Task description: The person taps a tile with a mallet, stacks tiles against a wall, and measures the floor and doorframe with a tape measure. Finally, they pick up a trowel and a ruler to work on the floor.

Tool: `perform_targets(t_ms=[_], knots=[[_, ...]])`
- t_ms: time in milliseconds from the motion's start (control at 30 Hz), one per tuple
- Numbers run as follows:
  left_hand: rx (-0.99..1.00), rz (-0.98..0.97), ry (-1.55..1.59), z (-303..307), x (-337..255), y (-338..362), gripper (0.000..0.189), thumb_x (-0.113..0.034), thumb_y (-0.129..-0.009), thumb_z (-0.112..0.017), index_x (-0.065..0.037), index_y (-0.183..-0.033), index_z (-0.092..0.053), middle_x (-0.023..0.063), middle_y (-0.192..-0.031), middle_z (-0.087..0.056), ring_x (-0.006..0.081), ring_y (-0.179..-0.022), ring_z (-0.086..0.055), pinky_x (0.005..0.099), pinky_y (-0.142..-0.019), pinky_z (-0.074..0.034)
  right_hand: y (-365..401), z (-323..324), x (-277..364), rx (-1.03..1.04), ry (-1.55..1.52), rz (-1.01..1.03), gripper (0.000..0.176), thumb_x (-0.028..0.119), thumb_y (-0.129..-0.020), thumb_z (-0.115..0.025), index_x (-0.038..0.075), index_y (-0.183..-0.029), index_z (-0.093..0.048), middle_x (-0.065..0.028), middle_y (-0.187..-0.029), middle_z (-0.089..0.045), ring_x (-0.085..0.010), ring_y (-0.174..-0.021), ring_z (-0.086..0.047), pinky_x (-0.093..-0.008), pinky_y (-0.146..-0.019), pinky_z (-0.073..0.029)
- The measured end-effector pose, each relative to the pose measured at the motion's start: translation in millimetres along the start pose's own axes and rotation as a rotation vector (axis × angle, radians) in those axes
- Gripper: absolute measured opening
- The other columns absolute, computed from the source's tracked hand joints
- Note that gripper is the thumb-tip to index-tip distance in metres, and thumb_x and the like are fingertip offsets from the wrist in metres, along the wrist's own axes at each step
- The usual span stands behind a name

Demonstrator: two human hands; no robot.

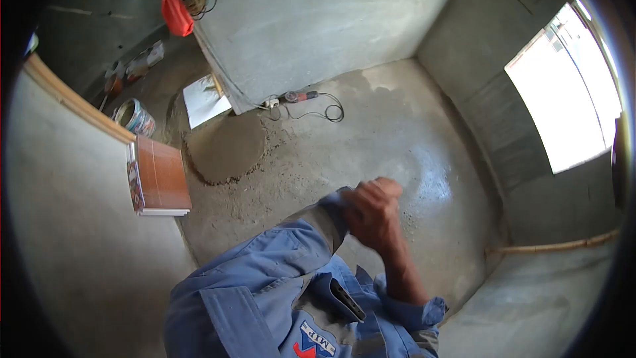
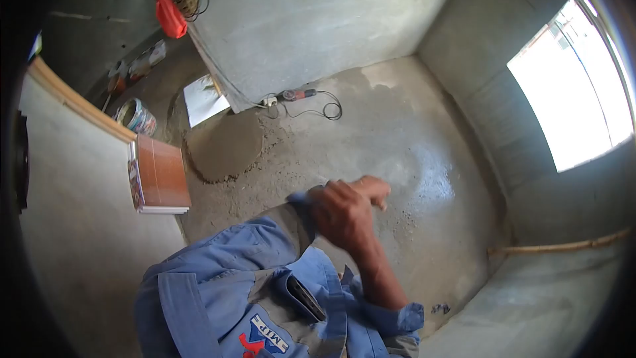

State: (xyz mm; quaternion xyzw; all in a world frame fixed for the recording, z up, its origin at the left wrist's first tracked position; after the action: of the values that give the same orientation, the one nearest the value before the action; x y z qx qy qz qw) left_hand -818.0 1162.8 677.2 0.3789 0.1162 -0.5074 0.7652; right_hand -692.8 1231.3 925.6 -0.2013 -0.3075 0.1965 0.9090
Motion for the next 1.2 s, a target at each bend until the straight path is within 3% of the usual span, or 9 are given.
perform_targets(t_ms=[200,500,533,600,667,833,1100,1167,1200], knots=[[-0.753,0.411,0.546,111.6,94.4,11.3,0.066,-0.053,-0.077,-0.068,0.002,-0.114,-0.063,0.0225,-0.111,-0.065,0.0344,-0.103,-0.064,0.0408,-0.089,-0.05,28.3,5.9,-55.8,-0.055,-0.088,-0.175,0.033,0.014,-0.081,-0.067,0.008,-0.113,-0.062,-0.013,-0.09,-0.064,-0.0317,-0.079,-0.064,-0.0401,-0.066,-0.05],[-1.422,0.677,0.748,82.7,168.6,142.3,0.052,-0.051,-0.078,-0.066,-0.002,-0.096,-0.066,0.0224,-0.1,-0.067,0.0349,-0.097,-0.065,0.0403,-0.083,-0.051,78.5,-17.0,-12.3,0.254,-0.661,-0.358,0.03,0.011,-0.092,-0.059,-0.001,-0.119,-0.056,-0.0222,-0.083,-0.067,-0.0257,-0.074,-0.07,-0.0349,-0.065,-0.053],[-1.271,0.806,0.676,66.4,169.9,166.8,0.06,-0.052,-0.078,-0.068,-0.002,-0.111,-0.064,0.0191,-0.112,-0.066,0.0314,-0.106,-0.063,0.0392,-0.089,-0.05,75.8,-23.1,-1.0,0.329,-0.74,-0.307,0.033,0.015,-0.092,-0.061,-0.001,-0.12,-0.056,-0.0122,-0.077,-0.066,-0.0167,-0.067,-0.063,-0.0313,-0.062,-0.05],[-0.953,1.053,0.266,20.1,169.9,200.8,0.055,-0.045,-0.082,-0.066,-0.007,-0.121,-0.059,0.0165,-0.112,-0.066,0.0319,-0.107,-0.062,0.0444,-0.089,-0.05,57.5,-27.7,31.8,0.435,-0.727,-0.052,0.034,0.016,-0.088,-0.067,-0.002,-0.115,-0.057,-0.0144,-0.074,-0.065,-0.0223,-0.064,-0.064,-0.0328,-0.06,-0.05],[-0.59,1.059,0.074,-37.7,194.7,219.8,0.047,-0.042,-0.08,-0.069,-0.009,-0.113,-0.064,0.0141,-0.105,-0.068,0.0303,-0.102,-0.065,0.0437,-0.084,-0.052,41.4,-46.6,53.4,0.533,-0.692,0.066,0.034,0.018,-0.087,-0.068,-0.002,-0.113,-0.058,-0.0152,-0.073,-0.064,-0.0248,-0.063,-0.064,-0.0337,-0.06,-0.05],[-0.475,1.072,0.116,-128.4,212.3,298.1,0.031,-0.036,-0.08,-0.07,-0.008,-0.094,-0.072,0.0129,-0.096,-0.07,0.0306,-0.092,-0.068,0.0432,-0.076,-0.055,12.1,-137.6,113.5,0.799,-0.806,0.081,0.042,0.036,-0.086,-0.067,0.0,-0.106,-0.058,-0.0221,-0.079,-0.065,-0.04,-0.074,-0.065,-0.0454,-0.066,-0.05],[-0.395,1.139,0.663,-229.7,286.1,399.8,0.062,-0.049,-0.079,-0.071,-0.006,-0.123,-0.061,0.0159,-0.115,-0.066,0.0308,-0.108,-0.063,0.0407,-0.092,-0.05,-4.5,-258.0,246.3,0.923,-0.748,0.668,0.013,0.017,-0.086,-0.058,0.005,-0.083,-0.06,-0.0145,-0.078,-0.051,-0.0341,-0.076,-0.059,-0.0477,-0.065,-0.047],[-0.488,1.141,0.763,-243.2,308.5,428.4,0.065,-0.049,-0.081,-0.069,-0.003,-0.125,-0.058,0.0166,-0.121,-0.063,0.0319,-0.112,-0.06,0.041,-0.094,-0.048,-17.9,-266.5,244.5,0.964,-0.904,0.616,0.014,0.017,-0.089,-0.059,0.004,-0.089,-0.064,-0.016,-0.086,-0.059,-0.0315,-0.081,-0.063,-0.0426,-0.068,-0.049],[-0.576,1.138,0.86,-251.0,317.3,445.3,0.067,-0.049,-0.082,-0.067,-0.001,-0.128,-0.056,0.0172,-0.126,-0.06,0.033,-0.116,-0.058,0.0413,-0.097,-0.047,-20.9,-279.0,234.7,1.182,-1.026,0.337,0.017,0.018,-0.09,-0.059,0.004,-0.095,-0.065,-0.0171,-0.092,-0.062,-0.0297,-0.086,-0.064,-0.0396,-0.071,-0.05]])
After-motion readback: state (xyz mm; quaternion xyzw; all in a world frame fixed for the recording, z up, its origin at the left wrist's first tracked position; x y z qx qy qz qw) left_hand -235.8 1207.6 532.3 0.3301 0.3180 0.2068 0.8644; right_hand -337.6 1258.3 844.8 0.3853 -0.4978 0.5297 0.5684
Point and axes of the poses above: each hand's wrist, its own y-axis away from the middle knuckle, its own z-axis out of the back of the hand, x = y × z, the point moved 6 cm from there along -y, towards the middle knuckle
